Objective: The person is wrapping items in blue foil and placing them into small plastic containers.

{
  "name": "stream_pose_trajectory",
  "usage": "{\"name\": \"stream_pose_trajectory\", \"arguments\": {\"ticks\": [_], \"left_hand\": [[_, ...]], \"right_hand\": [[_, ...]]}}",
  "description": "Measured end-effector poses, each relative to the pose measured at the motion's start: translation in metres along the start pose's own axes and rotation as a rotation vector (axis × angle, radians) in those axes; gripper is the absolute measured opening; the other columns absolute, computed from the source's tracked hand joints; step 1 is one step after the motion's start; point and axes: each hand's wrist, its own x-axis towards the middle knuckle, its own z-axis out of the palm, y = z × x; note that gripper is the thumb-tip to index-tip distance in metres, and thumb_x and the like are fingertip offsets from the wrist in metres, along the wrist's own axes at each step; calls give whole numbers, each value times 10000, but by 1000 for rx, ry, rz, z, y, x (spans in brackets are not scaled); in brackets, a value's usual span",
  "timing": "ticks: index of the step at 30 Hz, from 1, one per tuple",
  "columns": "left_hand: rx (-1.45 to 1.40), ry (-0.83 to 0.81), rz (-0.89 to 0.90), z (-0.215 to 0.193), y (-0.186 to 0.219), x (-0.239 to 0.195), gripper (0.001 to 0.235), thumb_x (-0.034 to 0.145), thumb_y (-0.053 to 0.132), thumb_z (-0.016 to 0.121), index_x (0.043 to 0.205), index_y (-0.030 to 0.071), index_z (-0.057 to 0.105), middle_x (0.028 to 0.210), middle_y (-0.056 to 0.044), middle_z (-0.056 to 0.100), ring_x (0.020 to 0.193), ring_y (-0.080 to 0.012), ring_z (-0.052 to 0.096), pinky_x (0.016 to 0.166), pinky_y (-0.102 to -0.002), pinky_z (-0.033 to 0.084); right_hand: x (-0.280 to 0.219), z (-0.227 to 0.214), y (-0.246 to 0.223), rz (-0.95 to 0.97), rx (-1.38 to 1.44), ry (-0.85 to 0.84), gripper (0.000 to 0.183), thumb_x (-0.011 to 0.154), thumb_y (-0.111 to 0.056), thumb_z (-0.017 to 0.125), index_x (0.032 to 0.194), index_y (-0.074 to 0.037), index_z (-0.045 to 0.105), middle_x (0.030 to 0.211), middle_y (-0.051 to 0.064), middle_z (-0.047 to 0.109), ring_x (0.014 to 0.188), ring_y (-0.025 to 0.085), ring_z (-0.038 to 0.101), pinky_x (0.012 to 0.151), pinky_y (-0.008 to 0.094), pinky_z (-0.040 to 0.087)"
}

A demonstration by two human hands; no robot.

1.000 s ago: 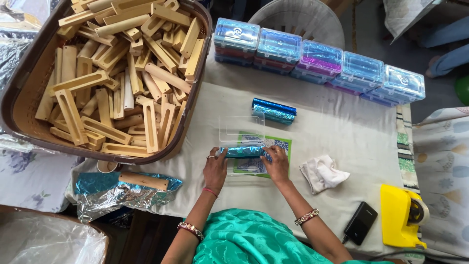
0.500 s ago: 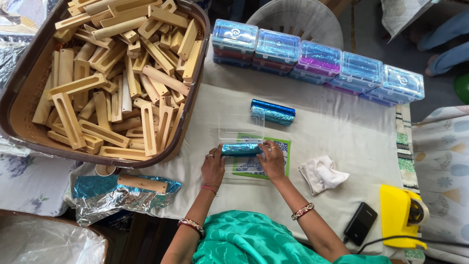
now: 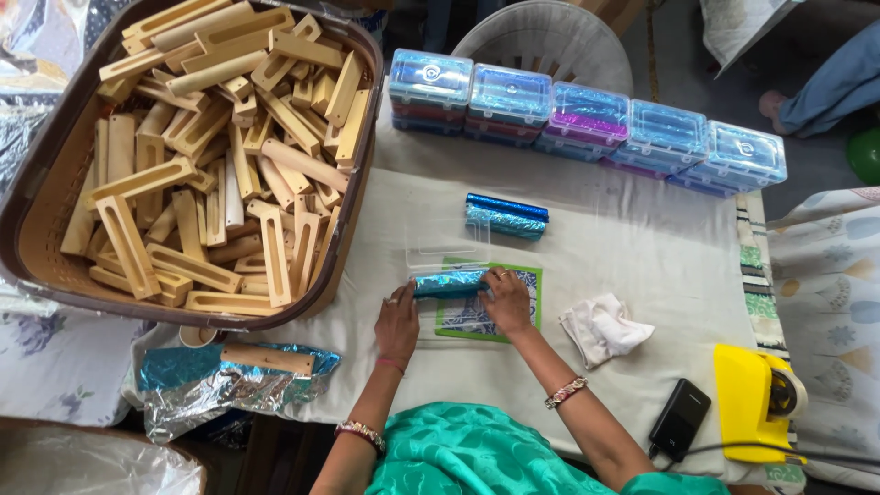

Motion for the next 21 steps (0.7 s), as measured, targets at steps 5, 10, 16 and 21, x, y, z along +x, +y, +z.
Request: {"name": "stream_pose_trajectory", "arguments": {"ticks": [5,10,16,21], "left_hand": [[-196,94,27,7,-16,-14,471,1022,227,526,1487,161,520,1378,-85,625,1223,-320,611,1036,-437,479],[-259,112,7,3,-13,-16,461,1050,264,482,1496,150,507,1404,-107,622,1262,-314,596,1099,-433,440],[-242,71,-34,-1,-8,-16,488,1045,270,447,1519,154,474,1402,-125,608,1257,-334,581,1078,-438,450],[-219,30,-52,1,-9,-16,501,1042,251,429,1536,168,442,1425,-122,591,1260,-335,571,1070,-439,448]], "right_hand": [[11,8,42,-28,265,104,293,771,-148,803,1045,-118,704,1109,58,660,1064,281,624,914,400,516],[50,16,81,177,73,70,271,894,-164,749,1161,-129,717,1173,52,660,1130,275,579,964,403,496],[87,17,84,120,-124,29,442,866,-210,742,1299,-152,678,1335,0,635,1284,260,490,999,461,411],[91,33,91,102,-221,-52,510,832,-247,800,1317,-164,666,1364,-26,618,1272,213,483,1013,451,367]]}}
